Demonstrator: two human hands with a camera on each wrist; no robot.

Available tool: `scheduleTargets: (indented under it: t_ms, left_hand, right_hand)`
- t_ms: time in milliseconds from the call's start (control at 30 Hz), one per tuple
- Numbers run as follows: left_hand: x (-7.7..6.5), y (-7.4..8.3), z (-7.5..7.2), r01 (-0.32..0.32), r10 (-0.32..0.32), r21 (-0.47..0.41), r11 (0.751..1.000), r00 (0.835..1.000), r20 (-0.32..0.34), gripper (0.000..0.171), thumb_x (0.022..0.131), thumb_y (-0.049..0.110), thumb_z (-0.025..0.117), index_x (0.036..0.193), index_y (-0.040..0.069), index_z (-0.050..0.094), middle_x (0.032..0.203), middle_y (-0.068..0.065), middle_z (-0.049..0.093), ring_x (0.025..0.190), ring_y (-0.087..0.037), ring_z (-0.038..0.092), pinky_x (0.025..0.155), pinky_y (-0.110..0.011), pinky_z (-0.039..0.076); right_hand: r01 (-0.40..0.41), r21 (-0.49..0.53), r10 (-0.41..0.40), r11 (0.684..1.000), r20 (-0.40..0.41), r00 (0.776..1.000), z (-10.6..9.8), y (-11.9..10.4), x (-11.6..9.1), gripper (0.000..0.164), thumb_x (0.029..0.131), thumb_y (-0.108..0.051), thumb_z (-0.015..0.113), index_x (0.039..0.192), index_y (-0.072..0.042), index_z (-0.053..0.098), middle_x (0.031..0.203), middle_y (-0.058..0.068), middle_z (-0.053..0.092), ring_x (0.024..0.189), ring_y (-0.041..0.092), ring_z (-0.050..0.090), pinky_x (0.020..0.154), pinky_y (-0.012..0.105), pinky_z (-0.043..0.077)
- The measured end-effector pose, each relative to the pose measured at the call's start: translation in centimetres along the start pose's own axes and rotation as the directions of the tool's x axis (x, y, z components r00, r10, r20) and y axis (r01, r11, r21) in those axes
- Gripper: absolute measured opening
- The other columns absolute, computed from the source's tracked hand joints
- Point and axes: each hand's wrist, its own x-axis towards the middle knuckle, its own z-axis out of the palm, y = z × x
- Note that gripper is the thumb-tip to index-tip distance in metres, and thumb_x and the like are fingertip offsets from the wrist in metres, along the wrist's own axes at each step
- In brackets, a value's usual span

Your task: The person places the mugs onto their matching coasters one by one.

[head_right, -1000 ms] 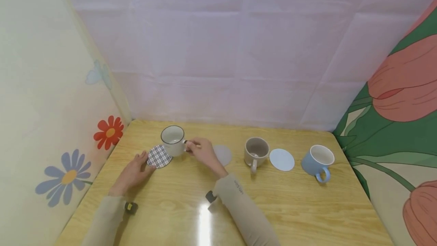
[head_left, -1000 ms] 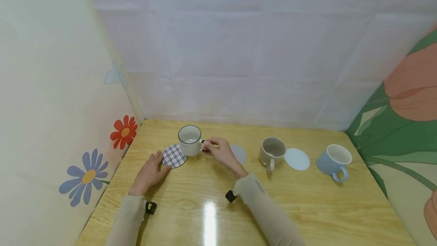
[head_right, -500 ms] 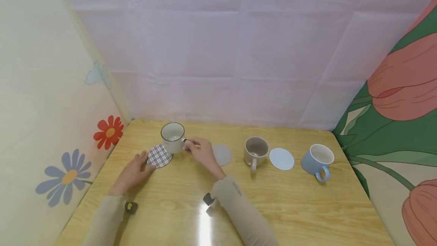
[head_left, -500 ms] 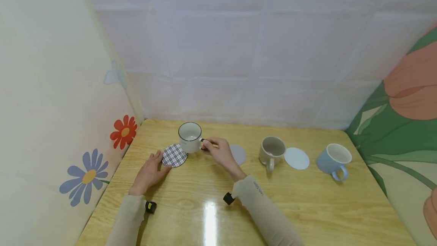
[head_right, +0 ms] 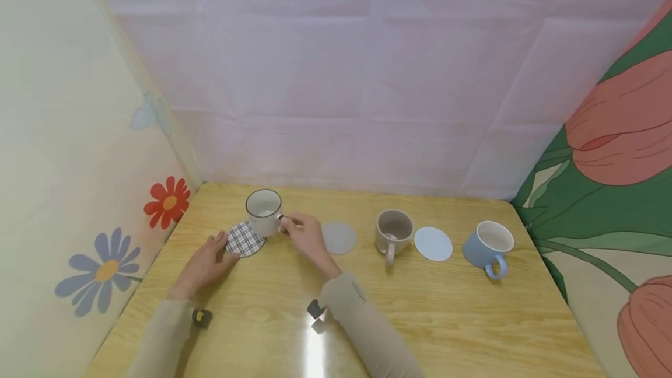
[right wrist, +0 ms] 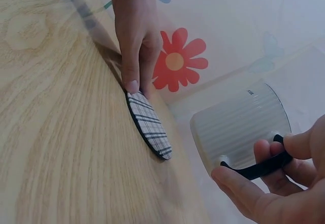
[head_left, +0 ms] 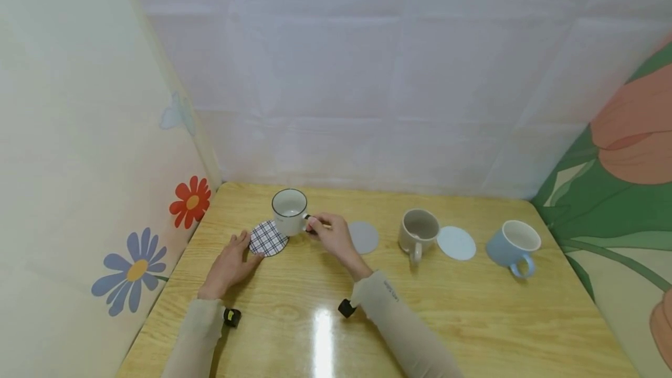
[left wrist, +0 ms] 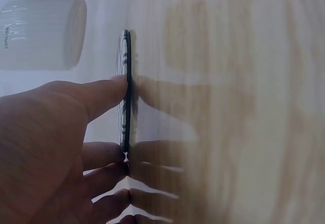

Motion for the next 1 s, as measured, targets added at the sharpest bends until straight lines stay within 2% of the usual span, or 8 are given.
scheduleTargets:
  t_ms: [167, 400, 733, 933, 1000]
  left_hand:
    - [-0.1, 0.2, 0.0, 0.002, -0.002, -0.003, 1.0, 1.0, -0.001, 0.08, 0.107, 0.037, 0.064, 0.162, -0.009, 0.03, 0.172, -0.03, 0.023, 0.16, -0.055, 0.016, 0.128, -0.07, 0.02]
    - [-0.1, 0.0, 0.1, 0.001, -0.001, -0.003, 1.0, 1.0, 0.0, 0.08, 0.107, 0.037, 0.064, 0.162, -0.009, 0.029, 0.172, -0.03, 0.024, 0.16, -0.056, 0.016, 0.128, -0.069, 0.02]
    - [-0.2, 0.3, 0.0, -0.003, 0.003, -0.002, 1.0, 1.0, -0.005, 0.08, 0.107, 0.038, 0.064, 0.162, -0.01, 0.031, 0.171, -0.03, 0.024, 0.159, -0.056, 0.017, 0.127, -0.07, 0.021]
    - [-0.3, 0.4, -0.1, 0.0, 0.0, -0.002, 1.0, 1.0, 0.005, 0.079, 0.108, 0.038, 0.063, 0.162, -0.009, 0.03, 0.172, -0.03, 0.024, 0.159, -0.056, 0.017, 0.127, -0.07, 0.021]
    - [-0.3, 0.5, -0.2, -0.002, 0.002, -0.004, 1.0, 1.0, 0.006, 0.079, 0.108, 0.037, 0.063, 0.162, -0.01, 0.03, 0.172, -0.03, 0.024, 0.159, -0.056, 0.017, 0.127, -0.07, 0.02]
  right_hand:
    - [-0.003, 0.005, 0.003, 1.0, 0.01, 1.0, 0.1, 0.1, -0.2, 0.024, 0.108, -0.012, 0.063, 0.111, 0.008, 0.076, 0.11, 0.025, 0.073, 0.108, 0.043, 0.075, 0.098, 0.053, 0.063]
    - [-0.021, 0.051, 0.019, 0.998, 0.032, 0.999, 0.3, 0.1, -0.1, 0.024, 0.108, -0.013, 0.065, 0.11, 0.009, 0.076, 0.109, 0.023, 0.075, 0.109, 0.04, 0.077, 0.1, 0.053, 0.061]
    - [-0.048, 0.115, 0.043, 0.992, 0.053, 0.998, 0.6, 0.1, 0.0, 0.024, 0.105, -0.01, 0.069, 0.115, 0.01, 0.075, 0.108, 0.025, 0.077, 0.112, 0.049, 0.074, 0.099, 0.051, 0.062]
    - [-0.048, 0.145, 0.039, 0.988, 0.065, 0.997, 1.0, 0.3, 0.0, 0.023, 0.104, -0.009, 0.07, 0.114, 0.011, 0.076, 0.107, 0.025, 0.078, 0.103, 0.038, 0.079, 0.101, 0.059, 0.059]
    - [-0.054, 0.154, 0.046, 0.987, 0.059, 0.997, 1.1, 0.5, 0.0, 0.024, 0.103, -0.01, 0.071, 0.114, 0.011, 0.076, 0.106, 0.024, 0.079, 0.101, 0.033, 0.08, 0.1, 0.056, 0.06]
